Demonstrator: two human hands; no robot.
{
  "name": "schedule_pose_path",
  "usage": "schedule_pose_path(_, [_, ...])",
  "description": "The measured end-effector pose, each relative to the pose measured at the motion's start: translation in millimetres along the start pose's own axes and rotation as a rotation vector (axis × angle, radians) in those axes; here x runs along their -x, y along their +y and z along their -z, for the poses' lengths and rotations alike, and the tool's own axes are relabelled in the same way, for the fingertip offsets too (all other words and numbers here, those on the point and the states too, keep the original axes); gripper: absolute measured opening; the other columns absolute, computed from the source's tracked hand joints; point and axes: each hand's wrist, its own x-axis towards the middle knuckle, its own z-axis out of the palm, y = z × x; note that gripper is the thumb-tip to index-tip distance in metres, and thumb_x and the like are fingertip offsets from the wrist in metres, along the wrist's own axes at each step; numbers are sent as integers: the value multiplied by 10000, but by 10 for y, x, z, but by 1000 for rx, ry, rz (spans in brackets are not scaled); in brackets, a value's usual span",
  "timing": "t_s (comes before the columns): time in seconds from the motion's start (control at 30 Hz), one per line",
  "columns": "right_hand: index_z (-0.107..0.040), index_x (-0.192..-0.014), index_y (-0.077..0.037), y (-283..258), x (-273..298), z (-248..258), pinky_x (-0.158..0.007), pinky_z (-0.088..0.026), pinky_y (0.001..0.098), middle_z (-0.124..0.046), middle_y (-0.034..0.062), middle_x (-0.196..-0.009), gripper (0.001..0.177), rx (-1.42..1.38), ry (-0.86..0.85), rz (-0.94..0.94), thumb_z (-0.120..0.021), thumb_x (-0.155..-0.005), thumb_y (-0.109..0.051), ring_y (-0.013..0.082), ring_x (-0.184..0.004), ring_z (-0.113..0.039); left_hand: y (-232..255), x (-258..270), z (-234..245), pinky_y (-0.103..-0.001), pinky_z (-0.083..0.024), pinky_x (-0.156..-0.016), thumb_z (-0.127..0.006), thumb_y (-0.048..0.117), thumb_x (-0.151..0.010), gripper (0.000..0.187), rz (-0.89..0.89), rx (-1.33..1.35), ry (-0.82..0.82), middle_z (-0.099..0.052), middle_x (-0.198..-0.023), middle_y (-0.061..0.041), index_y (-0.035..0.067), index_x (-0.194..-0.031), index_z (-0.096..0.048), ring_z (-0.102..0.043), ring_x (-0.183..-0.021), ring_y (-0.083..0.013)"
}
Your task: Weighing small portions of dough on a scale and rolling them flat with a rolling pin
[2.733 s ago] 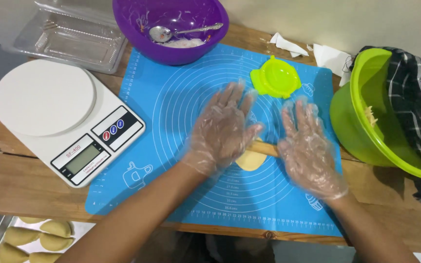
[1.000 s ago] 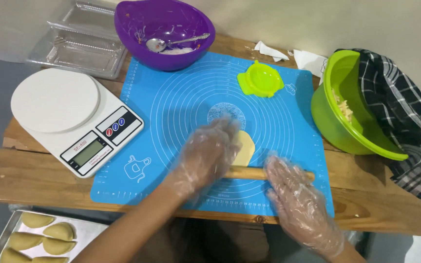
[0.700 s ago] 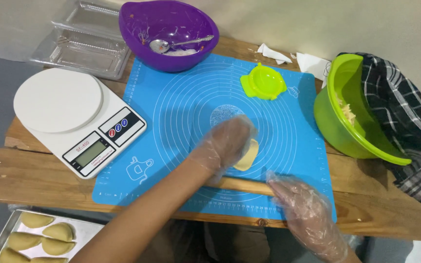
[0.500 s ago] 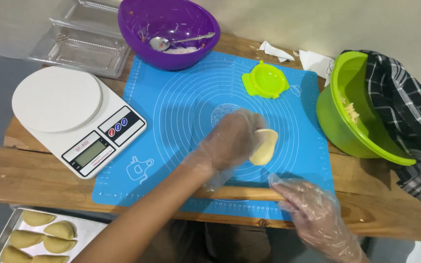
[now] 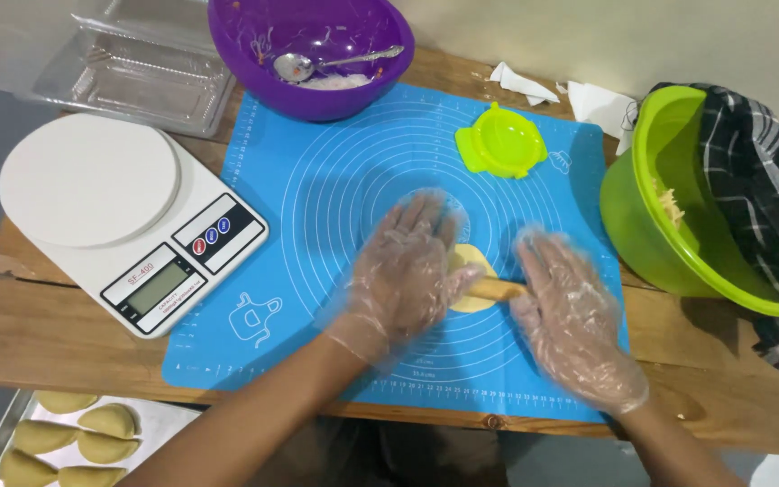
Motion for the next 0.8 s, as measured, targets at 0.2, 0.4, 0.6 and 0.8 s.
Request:
schedule_pose_path(0.2, [-298,-1625,73,299,-277,-377,-1212,-124,704,-173,439,-1637,753,225,-127,-228,-536,-960,-187,625,-1496,-156,-197,-451,1,-513,-194,-1246,-417,542,-1027,712,-16,-14,115,-370,-1598,-248,59,-1550,-407,-284,-1521,-390])
schedule_pose_path(0.4, [-297,-1607,115,436,-679,-294,-1146,-43,777,-52,472,-1601,673,-89,-116,-280,-330,-1099,-326,680,-1445,-19,-335,-815,17,-512,-296,-1217,-415,532,-1055,684,-45,-34,307,-436,-1545,-271,24,-1509,-478,-360,-1484,-409])
schedule_pose_path(0.6, [-280,-1627,43,482,-630,-361,-1183,-62,743,-44,384,-1654,703,7,-150,-303,-378,-1056,-354,602,-1510,-42,-357,-737,-73,-483,-266,-1229,-385,558,-1057,692,-20,-39,371,-450,-1529,-272,39,-1502,-486,-371,-1480,-385])
schedule_pose_path(0.8, [-303,-1603,80,192,-338,-267,-1208,-96,702,-193,399,-1645,769,155,-153,-307,-543,-950,-247,533,-1537,-175,-172,-197,-104,-512,-162,-1257,-331,545,-1060,726,-42,-47,251,-350,-1614,-265,34,-1576,-359,-264,-1531,-404])
